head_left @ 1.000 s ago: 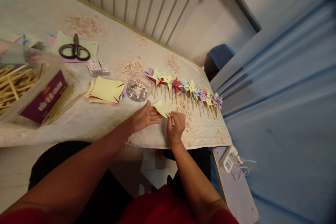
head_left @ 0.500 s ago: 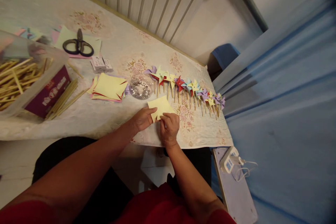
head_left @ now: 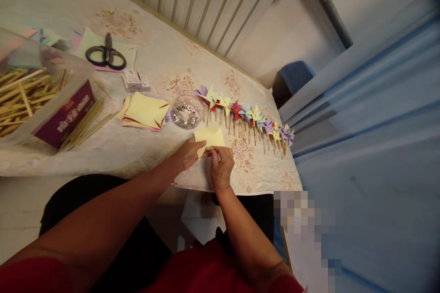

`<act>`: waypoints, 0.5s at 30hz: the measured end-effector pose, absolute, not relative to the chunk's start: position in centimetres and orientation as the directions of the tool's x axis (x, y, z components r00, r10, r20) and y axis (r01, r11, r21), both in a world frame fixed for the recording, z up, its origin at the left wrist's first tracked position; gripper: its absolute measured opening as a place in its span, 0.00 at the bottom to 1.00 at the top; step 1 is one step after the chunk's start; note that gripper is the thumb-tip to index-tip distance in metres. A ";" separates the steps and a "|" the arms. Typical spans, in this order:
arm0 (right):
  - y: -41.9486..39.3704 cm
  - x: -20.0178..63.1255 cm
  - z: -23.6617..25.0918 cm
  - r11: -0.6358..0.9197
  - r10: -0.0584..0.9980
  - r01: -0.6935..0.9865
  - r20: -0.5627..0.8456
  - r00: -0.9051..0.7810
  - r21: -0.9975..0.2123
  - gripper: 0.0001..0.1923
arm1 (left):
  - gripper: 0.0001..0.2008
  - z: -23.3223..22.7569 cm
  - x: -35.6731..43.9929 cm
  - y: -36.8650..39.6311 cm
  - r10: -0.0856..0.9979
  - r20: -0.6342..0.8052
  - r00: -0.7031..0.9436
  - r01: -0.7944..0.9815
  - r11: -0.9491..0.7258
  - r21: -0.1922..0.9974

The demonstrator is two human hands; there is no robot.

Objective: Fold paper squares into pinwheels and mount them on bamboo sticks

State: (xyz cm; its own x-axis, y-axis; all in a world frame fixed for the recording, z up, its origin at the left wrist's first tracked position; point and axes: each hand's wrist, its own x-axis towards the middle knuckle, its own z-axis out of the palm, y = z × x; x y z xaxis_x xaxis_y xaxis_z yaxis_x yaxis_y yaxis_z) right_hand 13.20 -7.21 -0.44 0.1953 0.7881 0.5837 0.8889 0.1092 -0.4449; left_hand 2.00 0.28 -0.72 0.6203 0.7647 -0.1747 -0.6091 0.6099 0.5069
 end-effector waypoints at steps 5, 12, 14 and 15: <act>-6.5 13.4 -0.8 -0.004 0.789 0.787 0.481 0.381 -0.617 0.09 | 0.17 -1.3 2.1 0.4 0.750 -0.165 0.641 -0.579 0.613 0.537; -6.2 13.2 -1.0 -0.100 0.754 0.651 0.369 0.543 -0.753 0.06 | 0.16 -1.3 2.0 0.3 0.756 -0.156 0.636 -0.571 0.596 0.564; -6.2 13.1 -0.8 -0.109 0.758 0.658 0.366 0.539 -0.745 0.06 | 0.15 -1.1 2.0 0.2 0.757 -0.172 0.630 -0.561 0.597 0.573; -6.2 13.1 -0.8 -0.113 0.762 0.664 0.365 0.536 -0.740 0.06 | 0.15 -1.0 2.0 0.2 0.757 -0.179 0.628 -0.556 0.598 0.577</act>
State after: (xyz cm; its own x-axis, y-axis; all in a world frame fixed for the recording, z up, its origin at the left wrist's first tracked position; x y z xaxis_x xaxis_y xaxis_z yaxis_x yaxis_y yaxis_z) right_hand 13.09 -6.19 -0.78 0.5357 0.7616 0.3647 0.6636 -0.1126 -0.7396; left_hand 2.00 0.19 -1.00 0.6284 0.7569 -0.1795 -0.5559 0.5983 0.5770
